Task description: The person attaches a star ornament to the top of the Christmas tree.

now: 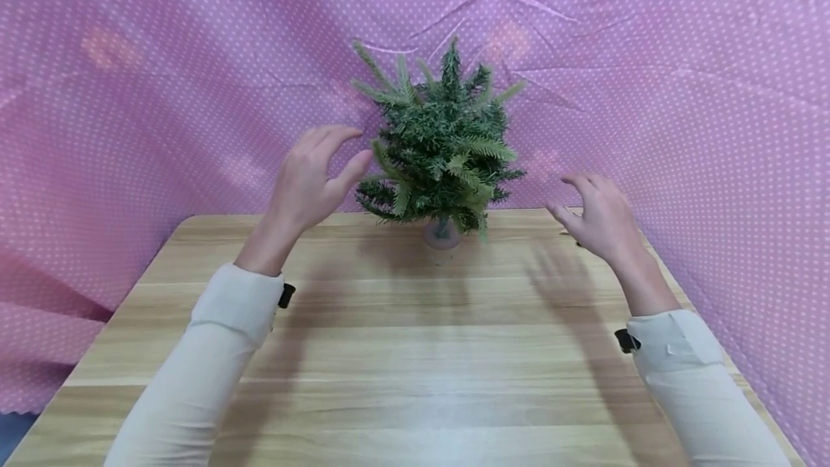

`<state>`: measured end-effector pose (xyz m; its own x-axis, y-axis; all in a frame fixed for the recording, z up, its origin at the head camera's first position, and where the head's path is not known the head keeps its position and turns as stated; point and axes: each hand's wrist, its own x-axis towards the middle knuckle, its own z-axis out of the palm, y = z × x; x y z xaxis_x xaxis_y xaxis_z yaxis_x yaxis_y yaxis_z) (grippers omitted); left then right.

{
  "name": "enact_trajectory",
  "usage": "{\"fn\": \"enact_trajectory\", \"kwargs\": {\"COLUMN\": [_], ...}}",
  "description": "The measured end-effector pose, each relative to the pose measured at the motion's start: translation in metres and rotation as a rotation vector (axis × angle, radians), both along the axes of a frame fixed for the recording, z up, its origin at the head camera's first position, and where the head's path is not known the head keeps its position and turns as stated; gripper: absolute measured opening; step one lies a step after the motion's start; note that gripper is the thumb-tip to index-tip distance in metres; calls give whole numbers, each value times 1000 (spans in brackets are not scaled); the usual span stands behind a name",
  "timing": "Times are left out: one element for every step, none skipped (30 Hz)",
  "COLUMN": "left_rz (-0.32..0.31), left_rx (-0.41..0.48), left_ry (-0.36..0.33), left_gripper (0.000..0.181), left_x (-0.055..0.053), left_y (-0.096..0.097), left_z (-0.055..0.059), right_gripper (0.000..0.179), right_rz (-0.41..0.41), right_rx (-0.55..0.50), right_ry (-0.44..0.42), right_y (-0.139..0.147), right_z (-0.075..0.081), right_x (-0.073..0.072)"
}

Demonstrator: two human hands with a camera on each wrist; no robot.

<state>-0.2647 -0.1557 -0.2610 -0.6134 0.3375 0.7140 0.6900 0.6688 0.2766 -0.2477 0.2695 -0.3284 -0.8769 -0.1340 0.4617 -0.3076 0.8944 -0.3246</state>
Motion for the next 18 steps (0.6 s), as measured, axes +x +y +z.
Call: {"fn": "enact_trajectory", "kwargs": {"left_rz": [1, -2, -5, -8, -13, -16, -18, -18, -16, -13, -10, -11, -15, -19, -27, -38, -46, -54], "left_rx": [-2, -3, -6, -9, -10, -11, -15, -17, -21, -24, -27, -28, -31, -35, -37, -35, -37, -38], "left_ry": [0, -1, 1, 6, 8, 8, 7, 4, 1, -3, -10, -15, -18, -20, -20, -22, -21, -19], "left_gripper": [42, 42, 42, 42, 42, 42, 43, 43, 44, 44, 45, 46, 47, 47, 47, 47, 47, 47], "left_x": [0, -1, -2, -2, -2, -3, -3, -3, -3, -3, -2, -2, -2, -2, -3, -3, -3, -3], "left_y": [1, 2, 3, 5, 6, 7, 8, 9, 9, 10, 10, 11, 12, 13, 14, 15, 16, 17], "left_z": [1, 2, 3, 4, 5, 5, 6, 6, 7, 7, 8, 8, 9, 9, 10, 10, 10, 10], "right_gripper": [53, 53, 53, 53, 53, 53, 53, 53, 53, 53, 53, 53, 54, 54, 54, 54, 54, 55], "right_rz": [-1, -2, -3, -4, -6, -8, -11, -12, -14, -14, -13, -12, -10, -7, -6, -3, -4, -4], "right_rx": [-3, -5, -8, -10, -13, -16, -18, -20, -23, -25, -28, -31, -37, -41, -46, -51, -57, -63], "right_ry": [0, 0, 0, -2, -4, -8, -14, -19, -26, -34, -40, -47, -54, -59, -64, -68, -75, -83], "right_y": [1, 2, 3, 4, 5, 6, 7, 8, 9, 10, 11, 12, 13, 14, 15, 17, 18, 19], "right_z": [-1, -1, -2, -3, -4, -4, -5, -6, -7, -8, -9, -10, -11, -13, -14, -15, -16, -17], "right_x": [0, 0, 0, 0, 0, 0, -1, -1, -1, -1, -1, -2, -2, -2, -2, -2, -2, -2]}}
